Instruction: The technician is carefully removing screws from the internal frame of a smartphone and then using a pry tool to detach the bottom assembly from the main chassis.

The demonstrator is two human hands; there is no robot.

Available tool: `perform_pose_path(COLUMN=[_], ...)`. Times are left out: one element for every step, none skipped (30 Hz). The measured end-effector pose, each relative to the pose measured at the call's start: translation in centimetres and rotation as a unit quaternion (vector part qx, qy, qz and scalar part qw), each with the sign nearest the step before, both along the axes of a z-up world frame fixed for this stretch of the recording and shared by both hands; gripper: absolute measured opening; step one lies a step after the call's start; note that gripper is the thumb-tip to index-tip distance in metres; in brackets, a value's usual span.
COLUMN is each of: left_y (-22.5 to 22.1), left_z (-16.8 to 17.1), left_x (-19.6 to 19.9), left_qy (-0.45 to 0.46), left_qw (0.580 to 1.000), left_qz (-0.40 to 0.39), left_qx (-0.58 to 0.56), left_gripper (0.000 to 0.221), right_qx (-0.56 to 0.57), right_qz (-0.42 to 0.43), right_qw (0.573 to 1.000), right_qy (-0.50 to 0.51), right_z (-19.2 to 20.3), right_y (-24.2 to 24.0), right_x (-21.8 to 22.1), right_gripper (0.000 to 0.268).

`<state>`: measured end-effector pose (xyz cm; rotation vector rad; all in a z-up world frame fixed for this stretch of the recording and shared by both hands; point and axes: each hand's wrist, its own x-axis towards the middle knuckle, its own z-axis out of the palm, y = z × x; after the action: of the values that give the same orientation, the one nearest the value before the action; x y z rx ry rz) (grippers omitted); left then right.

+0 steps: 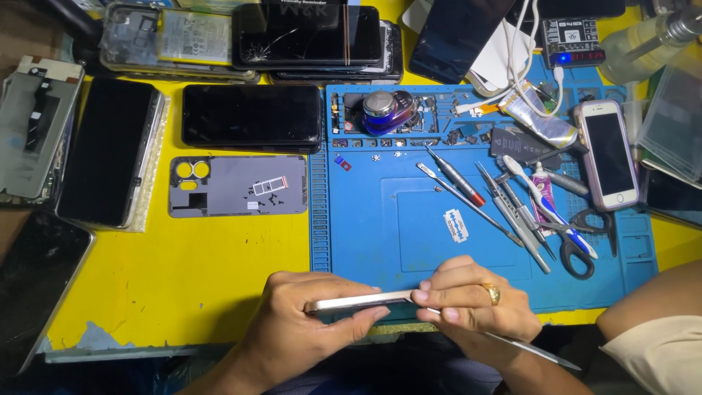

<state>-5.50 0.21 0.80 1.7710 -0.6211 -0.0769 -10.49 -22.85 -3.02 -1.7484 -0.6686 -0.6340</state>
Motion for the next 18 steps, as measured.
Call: perform_pose_path(left_y=[0.0, 0.0, 0.1, 0.1, 0.0, 0.0, -0.1, -0.1, -0.2, -0.2, -0.2, -0.2, -0.2, -0.2, -0.3, -0.3, -0.4, -0.4], left_z=[0.1, 0.2, 0.3, 0.4, 0.4, 0.5, 0.6, 0.7, 0.8, 0.9, 0.9, 0.9, 0.9, 0.9, 0.9, 0.8, 0.7, 0.6], left_x=[0.0, 0.0, 0.0, -0.1, -0.1, -0.2, -0.2, -0.2, -0.3, -0.3, -0.4, -0.4, -0.5, -0.6, -0.6, -0.7, -0.9, -1.0], left_qy=[-0.001, 0.014, 0.029, 0.029, 0.026, 0.024, 0.022, 0.019, 0.018, 0.016, 0.016, 0.015, 0.016, 0.011, 0.006, 0.005, -0.001, -0.008], left_qw=[1.000, 1.000, 1.000, 1.000, 1.000, 0.999, 1.000, 0.999, 0.999, 0.999, 0.999, 0.999, 0.999, 0.999, 0.999, 0.999, 0.999, 0.999], left_qz=[0.002, -0.002, -0.007, -0.005, -0.012, -0.019, -0.019, -0.026, -0.034, -0.033, -0.033, -0.032, -0.031, -0.036, -0.042, -0.043, -0.044, -0.045], left_qx=[0.001, 0.002, 0.004, 0.005, 0.009, 0.012, 0.013, 0.011, 0.008, 0.008, 0.012, 0.015, 0.016, 0.023, 0.029, 0.029, 0.024, 0.019], left_gripper=[0.017, 0.017, 0.017, 0.017, 0.017, 0.017, 0.017, 0.018, 0.020, 0.020, 0.019, 0.019, 0.019, 0.019, 0.020, 0.020, 0.021, 0.022], right_qx=[0.001, 0.011, 0.021, 0.023, 0.005, -0.012, -0.011, -0.037, -0.063, -0.063, -0.076, -0.089, -0.088, -0.071, -0.055, -0.055, -0.058, -0.060], right_qz=[0.002, 0.001, -0.002, 0.000, -0.015, -0.030, -0.030, -0.041, -0.051, -0.051, -0.042, -0.032, -0.031, -0.041, -0.052, -0.053, -0.052, -0.050], right_qw=[1.000, 1.000, 1.000, 1.000, 1.000, 0.999, 0.999, 0.998, 0.996, 0.996, 0.995, 0.994, 0.994, 0.996, 0.996, 0.996, 0.996, 0.995], right_qy=[-0.001, 0.004, 0.009, 0.009, -0.007, -0.022, -0.024, -0.028, -0.031, -0.033, -0.042, -0.051, -0.051, -0.044, -0.039, -0.040, -0.053, -0.067], right_z=[-0.1, -0.3, -0.4, -0.2, -0.1, 0.1, 0.8, 1.4, 2.1, 2.4, 2.6, 2.9, 3.3, 3.6, 4.0, 3.9, 3.8, 3.8], right_y=[0.0, 0.1, 0.1, 0.3, 0.4, 0.5, 0.7, 0.9, 1.1, 1.1, 1.0, 0.9, 1.4, 2.0, 2.5, 2.5, 2.5, 2.5], right_x=[-0.1, -0.2, -0.4, -0.2, -0.1, 0.0, 0.0, 0.0, 0.0, -0.2, -0.3, -0.4, -0.5, -0.5, -0.4, -0.3, -0.2, -0.1], right_gripper=[0.038, 0.037, 0.037, 0.037, 0.033, 0.030, 0.030, 0.030, 0.030, 0.030, 0.031, 0.032, 0.032, 0.031, 0.029, 0.029, 0.027, 0.025])
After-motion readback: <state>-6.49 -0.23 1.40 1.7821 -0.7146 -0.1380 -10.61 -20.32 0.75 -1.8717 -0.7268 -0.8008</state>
